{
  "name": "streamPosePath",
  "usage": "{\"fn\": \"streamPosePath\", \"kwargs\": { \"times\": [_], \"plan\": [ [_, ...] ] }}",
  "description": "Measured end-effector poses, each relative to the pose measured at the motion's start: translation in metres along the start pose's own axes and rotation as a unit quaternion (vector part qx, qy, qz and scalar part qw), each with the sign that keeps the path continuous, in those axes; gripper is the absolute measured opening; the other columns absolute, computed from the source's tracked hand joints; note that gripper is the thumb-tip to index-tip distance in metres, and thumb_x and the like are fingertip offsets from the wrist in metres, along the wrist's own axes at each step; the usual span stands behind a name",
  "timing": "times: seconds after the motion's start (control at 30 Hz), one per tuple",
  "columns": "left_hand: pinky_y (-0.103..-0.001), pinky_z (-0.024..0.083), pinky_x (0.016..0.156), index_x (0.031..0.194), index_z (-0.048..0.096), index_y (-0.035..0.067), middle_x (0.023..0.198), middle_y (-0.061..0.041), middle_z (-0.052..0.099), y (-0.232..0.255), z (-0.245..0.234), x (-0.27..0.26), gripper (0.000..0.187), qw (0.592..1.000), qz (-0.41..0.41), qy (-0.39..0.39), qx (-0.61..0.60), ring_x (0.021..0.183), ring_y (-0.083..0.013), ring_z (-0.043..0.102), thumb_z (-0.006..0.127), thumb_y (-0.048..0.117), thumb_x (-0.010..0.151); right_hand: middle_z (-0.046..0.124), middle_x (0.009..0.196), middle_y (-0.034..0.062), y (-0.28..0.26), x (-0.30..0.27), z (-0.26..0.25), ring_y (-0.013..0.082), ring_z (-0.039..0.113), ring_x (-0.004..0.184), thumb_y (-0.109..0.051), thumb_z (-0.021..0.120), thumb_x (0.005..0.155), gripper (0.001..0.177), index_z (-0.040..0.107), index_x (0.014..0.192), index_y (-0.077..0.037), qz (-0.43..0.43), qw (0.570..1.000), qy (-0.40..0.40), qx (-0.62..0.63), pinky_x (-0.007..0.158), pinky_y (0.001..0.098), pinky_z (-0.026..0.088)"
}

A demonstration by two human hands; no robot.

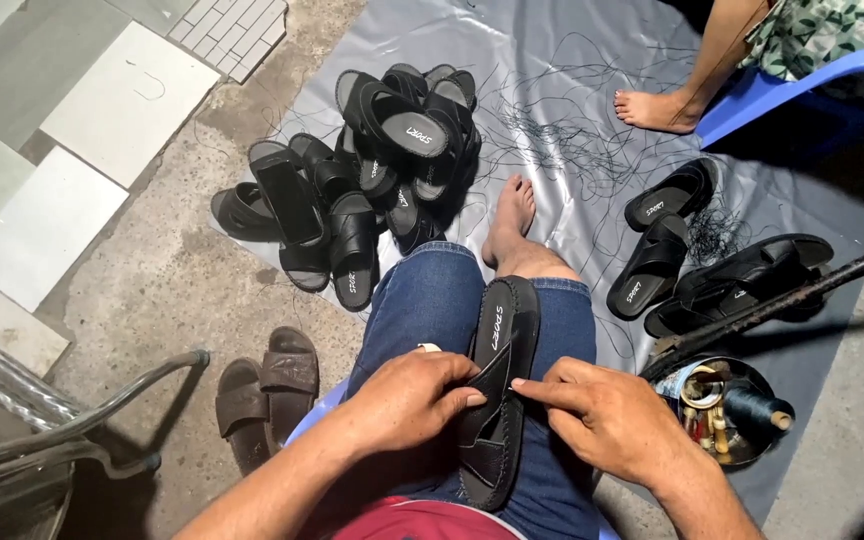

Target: A person is manually stitching the sole of a black sandal using a hand-held awl and thread.

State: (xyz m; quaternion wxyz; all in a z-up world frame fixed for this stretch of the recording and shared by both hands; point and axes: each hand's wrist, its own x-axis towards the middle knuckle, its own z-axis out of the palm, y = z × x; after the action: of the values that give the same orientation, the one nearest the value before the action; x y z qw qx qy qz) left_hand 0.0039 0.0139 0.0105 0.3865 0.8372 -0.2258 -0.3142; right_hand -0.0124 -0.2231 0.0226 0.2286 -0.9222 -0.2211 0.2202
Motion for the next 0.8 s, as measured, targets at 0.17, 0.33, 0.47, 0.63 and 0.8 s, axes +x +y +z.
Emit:
{"fn": "streamPosePath", "kwargs": {
  "times": [0.17,0.33,0.47,0.63,0.8],
  "plan": [
    [-0.043,0.045,0.070,0.094,0.065,0.016,0.087,-0.004,0.067,0.006,0.028,-0.003,0.028,0.994,-0.029,0.093,0.044,0.083,-0.0303,0.059,0.058,0.040,0.081,0.058,0.090,-0.0104,-0.023,0.001,-0.001,0.0209,0.062,0.079,-0.028,0.047,0.076,0.041,0.060,0.113,-0.041,0.122,0.987,-0.071,-0.082,0.062,0.0455,0.051],
    [-0.035,0.043,0.073,0.094,0.068,0.016,0.081,-0.003,0.068,0.011,0.064,-0.003,0.025,0.989,0.019,0.143,0.024,0.076,-0.0265,0.060,0.059,0.036,0.082,0.053,0.093,-0.0073,-0.034,-0.003,0.006,0.0216,0.059,0.090,-0.033,0.044,0.080,0.039,0.053,0.117,-0.041,0.213,0.959,-0.128,-0.135,0.065,0.0484,0.052],
    [-0.052,0.040,0.037,0.094,0.060,0.011,0.073,-0.007,0.059,0.016,0.082,-0.006,0.017,0.981,0.039,0.183,0.059,0.058,-0.0369,0.049,0.051,0.024,0.087,0.053,0.093,-0.0092,-0.025,-0.006,0.013,0.0203,0.060,0.086,-0.033,0.046,0.080,0.038,0.054,0.116,-0.039,0.222,0.959,-0.123,-0.129,0.067,0.0437,0.050],
    [-0.052,0.038,0.035,0.111,0.059,0.005,0.074,-0.011,0.055,0.007,0.097,-0.002,0.032,0.976,0.069,0.197,0.070,0.056,-0.0388,0.045,0.050,0.016,0.082,0.054,0.095,-0.0175,-0.006,-0.013,0.037,0.0172,0.062,0.077,-0.032,0.049,0.076,0.036,0.057,0.110,-0.041,0.187,0.968,-0.042,-0.164,0.057,0.0422,0.052],
    [-0.047,0.041,0.041,0.114,0.059,0.003,0.077,-0.010,0.057,0.004,0.099,-0.004,0.034,0.967,0.094,0.223,0.078,0.058,-0.0351,0.046,0.050,0.012,0.082,0.058,0.093,-0.0203,-0.007,-0.014,0.044,0.0138,0.063,0.067,-0.027,0.054,0.074,0.030,0.064,0.101,-0.035,0.143,0.973,0.067,-0.170,0.046,0.0387,0.051]
  ]
}}
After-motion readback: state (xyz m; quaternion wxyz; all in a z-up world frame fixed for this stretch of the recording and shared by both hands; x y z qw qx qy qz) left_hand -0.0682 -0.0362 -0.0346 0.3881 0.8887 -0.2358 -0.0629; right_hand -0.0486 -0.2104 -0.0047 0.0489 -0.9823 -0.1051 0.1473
